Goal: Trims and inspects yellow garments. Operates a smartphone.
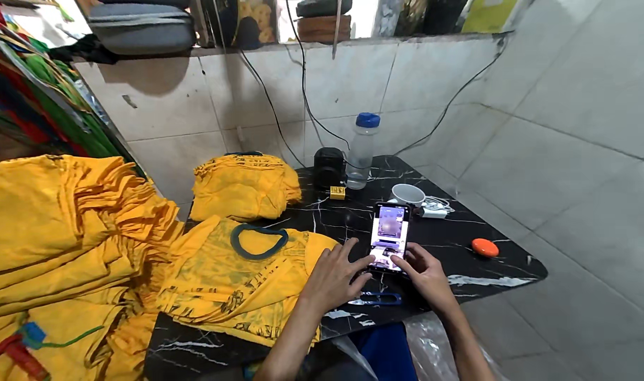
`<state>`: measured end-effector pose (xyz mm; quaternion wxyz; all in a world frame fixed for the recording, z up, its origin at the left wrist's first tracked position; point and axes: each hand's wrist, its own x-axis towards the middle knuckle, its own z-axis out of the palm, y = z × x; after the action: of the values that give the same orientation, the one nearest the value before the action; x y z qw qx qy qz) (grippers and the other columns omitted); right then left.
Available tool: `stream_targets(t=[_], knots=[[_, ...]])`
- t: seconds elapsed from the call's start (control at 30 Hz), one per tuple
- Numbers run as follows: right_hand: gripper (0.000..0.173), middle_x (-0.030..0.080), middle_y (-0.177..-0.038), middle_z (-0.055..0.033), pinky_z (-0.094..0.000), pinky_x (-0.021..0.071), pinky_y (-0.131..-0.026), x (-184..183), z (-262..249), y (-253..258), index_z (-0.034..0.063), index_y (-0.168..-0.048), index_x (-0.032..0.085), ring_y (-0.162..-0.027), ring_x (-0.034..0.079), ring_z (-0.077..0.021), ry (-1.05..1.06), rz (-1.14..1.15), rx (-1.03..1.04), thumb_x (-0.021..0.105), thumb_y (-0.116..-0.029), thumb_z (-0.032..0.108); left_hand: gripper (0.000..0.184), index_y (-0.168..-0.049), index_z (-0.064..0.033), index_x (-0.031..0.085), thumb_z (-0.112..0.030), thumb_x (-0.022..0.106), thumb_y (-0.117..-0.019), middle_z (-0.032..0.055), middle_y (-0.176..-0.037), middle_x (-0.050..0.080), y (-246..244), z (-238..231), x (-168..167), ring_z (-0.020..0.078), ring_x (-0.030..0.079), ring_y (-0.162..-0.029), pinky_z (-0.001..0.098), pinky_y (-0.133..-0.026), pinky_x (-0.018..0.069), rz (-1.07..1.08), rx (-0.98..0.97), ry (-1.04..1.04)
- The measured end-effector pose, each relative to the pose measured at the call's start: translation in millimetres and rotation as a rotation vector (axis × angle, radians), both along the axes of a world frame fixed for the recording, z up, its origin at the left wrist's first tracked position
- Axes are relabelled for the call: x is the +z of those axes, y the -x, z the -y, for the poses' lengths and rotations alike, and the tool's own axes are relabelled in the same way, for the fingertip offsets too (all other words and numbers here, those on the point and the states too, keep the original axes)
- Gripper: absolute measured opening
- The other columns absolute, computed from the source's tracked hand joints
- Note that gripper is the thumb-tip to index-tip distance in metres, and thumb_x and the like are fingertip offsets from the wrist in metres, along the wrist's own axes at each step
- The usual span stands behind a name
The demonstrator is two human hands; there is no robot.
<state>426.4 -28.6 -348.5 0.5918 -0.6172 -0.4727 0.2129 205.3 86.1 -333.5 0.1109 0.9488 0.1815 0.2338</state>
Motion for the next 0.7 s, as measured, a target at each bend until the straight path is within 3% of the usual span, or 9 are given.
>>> stream_targets(t=[0.2, 0.4, 0.57, 0.7], knots=[[0.026, 0.074, -0.087, -0.0034, -0.0305, 0.0605, -0.068, 1, -7, 5, 0.0088, -0.108, 0.068, -0.074, 0.071, -0.0131, 0.003, 0.057, -0.097, 0.079, -0.0888, 0.023, 0.040, -0.140, -0.0403, 0.061, -0.052, 0.043, -0.1060, 0.0074, -0.156, 0.045, 1, -1, 0, 0.0221, 0.059, -0.117, 0.0405, -0.086, 0.0520, -0.018, -0.001, 0.001], [0.058, 0.074, -0.113, -0.0083, -0.0364, 0.0631, -0.083, -2, 4, -5, 0.0116, -0.131, 0.063, -0.098, 0.073, -0.0228, 0.028, -0.027, 0.089, 0.085, -0.0778, 0.022, 0.039, -0.138, -0.0392, 0.063, -0.051, 0.045, -0.1058, 0.0070, -0.154, 0.047, 1, 0, 1, 0.0214, 0.059, -0.117, 0.0393, -0.086, 0.0526, 0.016, -0.005, 0.002], [0.046, 0.074, -0.111, -0.0073, -0.0350, 0.0623, -0.083, 2, 6, -4, 0.0084, -0.127, 0.065, -0.096, 0.073, -0.0194, 0.033, -0.042, 0.047, 0.078, -0.0858, 0.022, 0.038, -0.137, -0.0381, 0.065, -0.049, 0.048, -0.1051, 0.0086, -0.153, 0.048, 1, -1, 1, 0.0240, 0.061, -0.119, 0.0427, -0.088, 0.0544, 0.026, -0.018, -0.001], [0.045, 0.074, -0.109, -0.0078, -0.0355, 0.0625, -0.084, 0, 4, -4, 0.0083, -0.126, 0.065, -0.095, 0.073, -0.0201, 0.023, -0.045, 0.042, 0.078, -0.0845, 0.017, 0.039, -0.139, -0.0398, 0.063, -0.050, 0.047, -0.1052, 0.0080, -0.155, 0.046, 1, 0, 1, 0.0233, 0.059, -0.119, 0.0415, -0.088, 0.0536, 0.012, -0.009, -0.001]])
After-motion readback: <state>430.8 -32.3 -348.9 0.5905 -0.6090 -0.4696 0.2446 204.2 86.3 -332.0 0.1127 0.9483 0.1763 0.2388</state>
